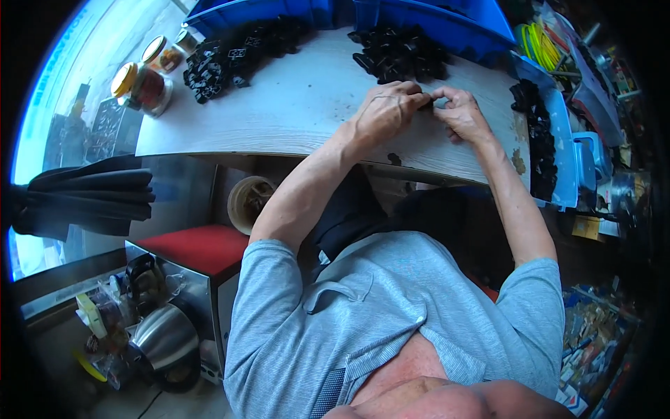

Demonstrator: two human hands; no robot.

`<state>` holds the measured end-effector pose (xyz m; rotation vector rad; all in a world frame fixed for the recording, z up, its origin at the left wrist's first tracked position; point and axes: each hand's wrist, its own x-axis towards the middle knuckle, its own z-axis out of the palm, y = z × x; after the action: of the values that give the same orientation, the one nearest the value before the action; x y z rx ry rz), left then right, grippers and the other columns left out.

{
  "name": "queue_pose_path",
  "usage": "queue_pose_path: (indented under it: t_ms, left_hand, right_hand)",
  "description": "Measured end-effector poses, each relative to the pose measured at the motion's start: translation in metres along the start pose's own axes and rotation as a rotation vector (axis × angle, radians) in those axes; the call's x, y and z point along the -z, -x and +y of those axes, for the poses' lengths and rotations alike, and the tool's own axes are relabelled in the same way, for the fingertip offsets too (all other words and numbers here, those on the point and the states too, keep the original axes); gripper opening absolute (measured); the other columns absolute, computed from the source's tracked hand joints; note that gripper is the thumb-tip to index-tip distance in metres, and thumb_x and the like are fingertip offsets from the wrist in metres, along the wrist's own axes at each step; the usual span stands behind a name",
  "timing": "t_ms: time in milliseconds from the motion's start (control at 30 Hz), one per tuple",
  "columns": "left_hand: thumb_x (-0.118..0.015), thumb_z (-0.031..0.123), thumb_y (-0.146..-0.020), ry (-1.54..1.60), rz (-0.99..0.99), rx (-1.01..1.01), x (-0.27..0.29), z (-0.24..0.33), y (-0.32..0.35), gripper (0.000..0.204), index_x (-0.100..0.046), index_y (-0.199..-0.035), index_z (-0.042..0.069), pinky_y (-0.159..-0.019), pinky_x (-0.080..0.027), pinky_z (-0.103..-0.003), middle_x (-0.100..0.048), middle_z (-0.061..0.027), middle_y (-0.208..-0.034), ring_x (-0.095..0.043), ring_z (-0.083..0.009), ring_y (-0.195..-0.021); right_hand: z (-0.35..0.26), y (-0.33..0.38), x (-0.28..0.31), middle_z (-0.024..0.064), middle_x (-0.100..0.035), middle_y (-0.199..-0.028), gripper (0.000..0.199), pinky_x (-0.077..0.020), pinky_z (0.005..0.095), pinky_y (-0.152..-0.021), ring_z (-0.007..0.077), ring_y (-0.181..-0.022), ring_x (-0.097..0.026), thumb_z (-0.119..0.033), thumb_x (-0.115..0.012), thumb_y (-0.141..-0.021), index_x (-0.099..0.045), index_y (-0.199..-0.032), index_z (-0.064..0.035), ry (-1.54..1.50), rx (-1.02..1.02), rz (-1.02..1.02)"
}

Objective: Assembling small black plastic components by hand at a workbench.

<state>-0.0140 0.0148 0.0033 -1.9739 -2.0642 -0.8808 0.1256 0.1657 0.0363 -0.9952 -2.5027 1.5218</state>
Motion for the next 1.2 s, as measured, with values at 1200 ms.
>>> queue_pose_path:
  t_ms: [1200]
  left_hand:
    - [-0.062, -0.003, -0.088, -0.476, 0.144, 0.380, 0.105, -0.115, 0.123, 0.034, -0.070, -0.120, 0.006, -0.091, -0.056, -0.041, -0.067, -0.0118, -0.126, -0.068, -0.0334, -0.108]
  right_hand:
    - [0.042, -0.002, 0.064, 0.0004, -0.050, -0.057, 0.041, -0.0610, 0.0344, -0.051, 0.0147, -0.050, -0.060, -0.026, -0.081, -0.084, -0.064, -0.115, -0.0061, -0.591, -0.121, 0.557]
